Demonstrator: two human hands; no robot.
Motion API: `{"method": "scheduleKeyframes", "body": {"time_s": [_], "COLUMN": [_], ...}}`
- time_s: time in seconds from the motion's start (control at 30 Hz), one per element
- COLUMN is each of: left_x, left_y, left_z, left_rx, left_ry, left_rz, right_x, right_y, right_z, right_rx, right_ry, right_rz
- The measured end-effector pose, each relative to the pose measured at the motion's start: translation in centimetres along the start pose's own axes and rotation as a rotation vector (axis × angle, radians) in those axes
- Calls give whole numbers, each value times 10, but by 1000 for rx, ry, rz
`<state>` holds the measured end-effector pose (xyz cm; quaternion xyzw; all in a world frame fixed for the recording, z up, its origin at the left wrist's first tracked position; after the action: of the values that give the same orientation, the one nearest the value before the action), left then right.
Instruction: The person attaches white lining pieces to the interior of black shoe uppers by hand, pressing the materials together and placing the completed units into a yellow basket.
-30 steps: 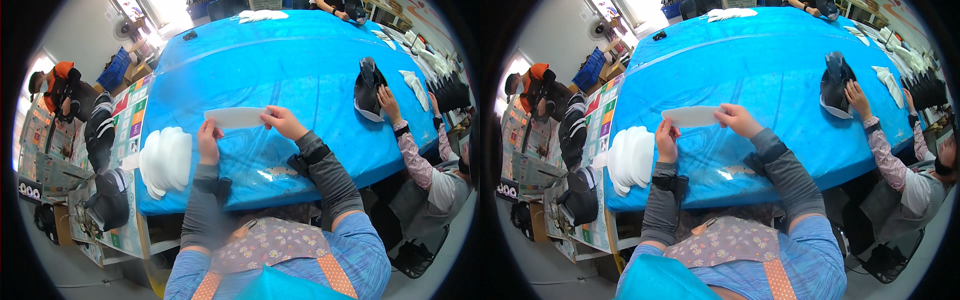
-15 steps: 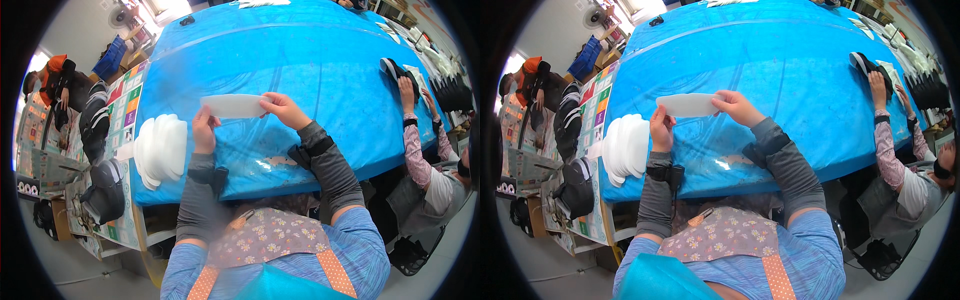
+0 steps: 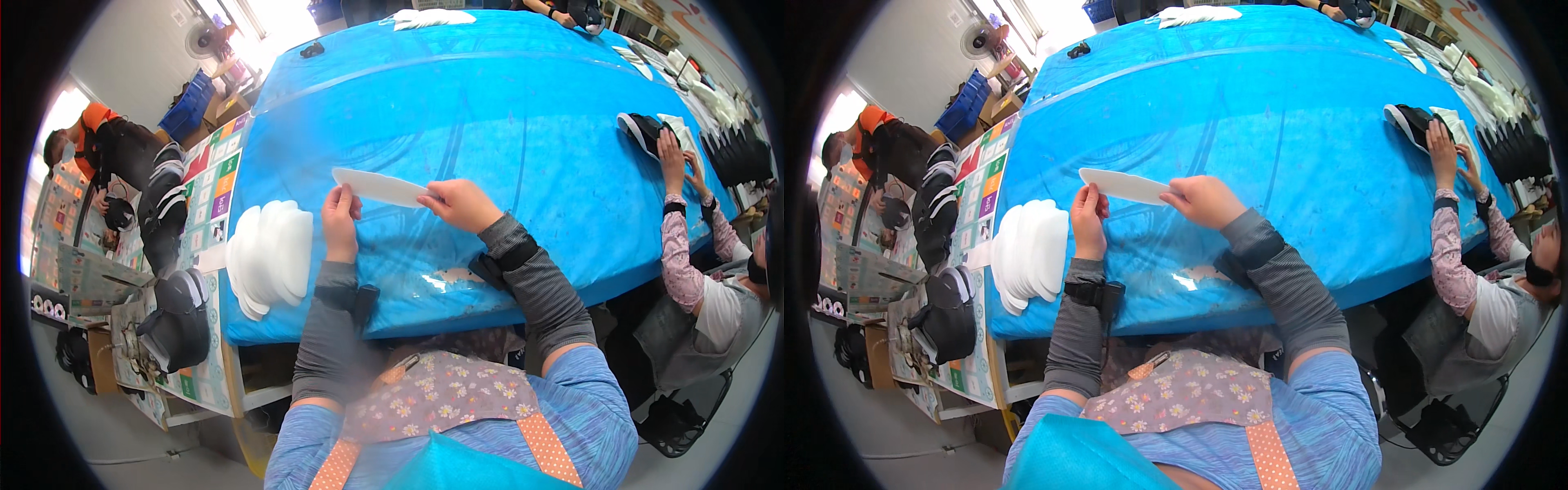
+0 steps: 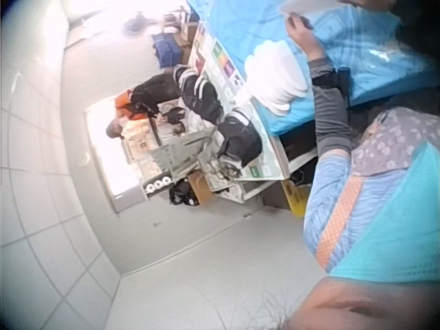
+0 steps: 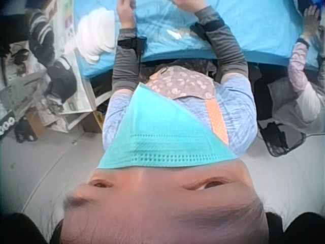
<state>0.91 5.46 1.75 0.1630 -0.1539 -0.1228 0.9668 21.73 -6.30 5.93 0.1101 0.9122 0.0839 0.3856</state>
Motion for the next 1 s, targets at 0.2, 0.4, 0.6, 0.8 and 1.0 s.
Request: {"method": "scheduleKeyframes", "body": {"time_s": [0.2,0.4,0.6,0.8,1.0], "left_x": [0,-1,18,12,15], "left_y": [1,2,-7,-6,-7], "left_z": [-6,-8,-4,-7,-3], "left_rx": [-20,-27,-2,-4,-57], "left_ry": [-44,-54,72,47,28], "left_rz": [-19,-53,-199,-225,-95], "right_x": [-2,-3,5,8,8], "right_y": [0,2,4,4,2], "right_z": [-2,3,13,10,12], "right_rx": [-18,136,234,228,224], "right_ry": [-53,313,570,503,436], "right_rz": [25,-76,-154,-160,-140]}}
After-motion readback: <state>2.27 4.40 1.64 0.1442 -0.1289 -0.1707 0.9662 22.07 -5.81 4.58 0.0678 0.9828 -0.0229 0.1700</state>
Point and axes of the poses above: each hand's wrist, its own y-axis towards the middle knuckle, its own x-axis out of the palm, z = x × y, the point moved 7 cm from there along y, towards the middle knuckle, and after that the axes turned 13 degrees about x, right-handed, at the moved point
